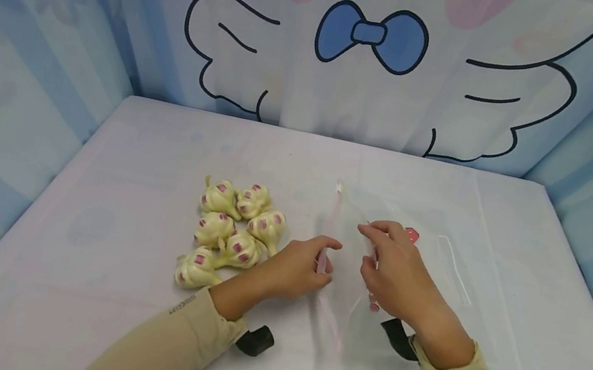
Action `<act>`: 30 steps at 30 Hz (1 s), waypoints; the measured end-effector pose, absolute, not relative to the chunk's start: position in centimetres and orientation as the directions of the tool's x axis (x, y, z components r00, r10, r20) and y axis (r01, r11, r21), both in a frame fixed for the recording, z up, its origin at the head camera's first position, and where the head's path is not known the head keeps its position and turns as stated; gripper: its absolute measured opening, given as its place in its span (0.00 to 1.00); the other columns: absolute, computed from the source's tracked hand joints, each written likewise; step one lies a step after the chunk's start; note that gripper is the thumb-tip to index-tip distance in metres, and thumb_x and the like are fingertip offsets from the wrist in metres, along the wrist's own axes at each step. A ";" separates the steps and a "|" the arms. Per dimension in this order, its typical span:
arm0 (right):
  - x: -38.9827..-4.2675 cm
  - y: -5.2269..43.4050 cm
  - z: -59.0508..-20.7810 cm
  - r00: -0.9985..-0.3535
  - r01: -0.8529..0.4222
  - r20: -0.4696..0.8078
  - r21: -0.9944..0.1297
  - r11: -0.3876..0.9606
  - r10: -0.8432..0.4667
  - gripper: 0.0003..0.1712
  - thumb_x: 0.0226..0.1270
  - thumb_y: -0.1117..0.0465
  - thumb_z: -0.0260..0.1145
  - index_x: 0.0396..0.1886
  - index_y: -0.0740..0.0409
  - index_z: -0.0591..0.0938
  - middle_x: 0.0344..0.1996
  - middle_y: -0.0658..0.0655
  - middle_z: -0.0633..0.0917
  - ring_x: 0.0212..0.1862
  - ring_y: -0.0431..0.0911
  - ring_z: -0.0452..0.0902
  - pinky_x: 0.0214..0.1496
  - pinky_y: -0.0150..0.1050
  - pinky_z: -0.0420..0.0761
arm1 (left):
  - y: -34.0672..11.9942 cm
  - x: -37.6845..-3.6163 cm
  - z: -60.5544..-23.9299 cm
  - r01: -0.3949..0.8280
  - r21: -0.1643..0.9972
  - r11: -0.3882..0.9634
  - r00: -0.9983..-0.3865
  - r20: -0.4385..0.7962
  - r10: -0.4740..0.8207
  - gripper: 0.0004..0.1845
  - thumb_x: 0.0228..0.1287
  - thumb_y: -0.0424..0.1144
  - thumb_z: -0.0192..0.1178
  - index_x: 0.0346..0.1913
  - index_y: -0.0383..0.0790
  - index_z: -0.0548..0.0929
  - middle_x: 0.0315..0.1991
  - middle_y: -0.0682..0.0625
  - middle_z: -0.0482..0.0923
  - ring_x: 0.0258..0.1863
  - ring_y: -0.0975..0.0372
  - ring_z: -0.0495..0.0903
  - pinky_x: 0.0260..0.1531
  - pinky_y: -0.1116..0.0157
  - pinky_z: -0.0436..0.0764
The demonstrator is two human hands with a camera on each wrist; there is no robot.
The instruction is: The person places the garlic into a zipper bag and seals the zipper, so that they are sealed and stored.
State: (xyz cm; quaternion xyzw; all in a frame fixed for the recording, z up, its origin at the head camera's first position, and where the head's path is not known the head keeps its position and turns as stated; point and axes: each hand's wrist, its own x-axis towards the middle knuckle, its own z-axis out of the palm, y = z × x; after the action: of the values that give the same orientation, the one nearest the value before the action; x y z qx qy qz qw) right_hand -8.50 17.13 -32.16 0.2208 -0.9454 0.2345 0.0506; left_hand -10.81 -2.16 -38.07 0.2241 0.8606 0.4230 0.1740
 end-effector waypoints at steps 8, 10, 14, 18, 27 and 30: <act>-8.7 18.3 -30.9 -0.905 -0.424 0.192 -0.332 0.843 -0.379 0.17 0.61 0.76 0.59 0.50 0.74 0.85 0.51 0.69 0.78 0.42 0.57 0.78 0.37 0.46 0.83 | -2.3 -10.8 -38.2 0.239 0.788 0.567 -0.861 -0.098 0.499 0.30 0.66 0.32 0.63 0.70 0.35 0.69 0.38 0.54 0.81 0.33 0.67 0.77 0.39 0.68 0.76; -8.7 18.6 -30.7 -0.912 -0.408 0.197 -0.323 0.854 -0.361 0.19 0.61 0.76 0.59 0.51 0.75 0.83 0.51 0.70 0.78 0.44 0.58 0.77 0.37 0.47 0.82 | -2.4 -10.8 -38.3 0.240 0.790 0.565 -0.863 -0.094 0.497 0.30 0.66 0.32 0.63 0.70 0.35 0.69 0.38 0.54 0.81 0.34 0.66 0.77 0.40 0.68 0.76; -8.8 19.3 -30.3 -0.913 -0.394 0.244 -0.313 0.864 -0.327 0.21 0.61 0.77 0.59 0.55 0.77 0.80 0.52 0.72 0.78 0.52 0.62 0.74 0.40 0.51 0.82 | -2.6 -10.9 -38.5 0.236 0.792 0.563 -0.868 -0.089 0.489 0.31 0.65 0.32 0.63 0.71 0.34 0.68 0.37 0.55 0.80 0.33 0.66 0.76 0.40 0.68 0.76; -8.8 19.8 -30.2 -0.899 -0.397 0.324 -0.315 0.862 -0.295 0.22 0.60 0.78 0.58 0.55 0.78 0.80 0.52 0.73 0.79 0.55 0.63 0.73 0.40 0.53 0.82 | -2.7 -10.9 -38.6 0.248 0.788 0.563 -0.868 -0.078 0.491 0.32 0.64 0.30 0.63 0.71 0.33 0.67 0.37 0.55 0.79 0.31 0.66 0.75 0.38 0.68 0.76; -8.3 21.1 -29.6 -0.893 -0.332 0.378 -0.190 0.924 -0.243 0.22 0.59 0.74 0.61 0.55 0.68 0.83 0.54 0.70 0.80 0.52 0.65 0.77 0.38 0.59 0.82 | -2.7 -10.9 -38.3 0.322 0.738 0.593 -0.857 -0.039 0.514 0.34 0.61 0.27 0.62 0.72 0.33 0.67 0.35 0.51 0.80 0.28 0.65 0.74 0.37 0.67 0.76; -7.9 21.3 -29.5 -0.909 -0.303 0.354 -0.193 0.933 -0.221 0.23 0.60 0.72 0.61 0.57 0.66 0.82 0.56 0.68 0.81 0.47 0.64 0.80 0.30 0.57 0.82 | -2.6 -10.9 -38.2 0.343 0.715 0.609 -0.855 -0.031 0.518 0.34 0.61 0.27 0.61 0.72 0.33 0.67 0.34 0.51 0.80 0.28 0.64 0.74 0.36 0.67 0.76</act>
State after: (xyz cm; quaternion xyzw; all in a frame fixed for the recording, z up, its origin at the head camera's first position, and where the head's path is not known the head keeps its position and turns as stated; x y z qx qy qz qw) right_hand -7.93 21.28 -29.47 0.1352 -0.9691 0.1228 0.1657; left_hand -10.89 -2.57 -38.22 0.2420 0.8891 0.3702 0.1180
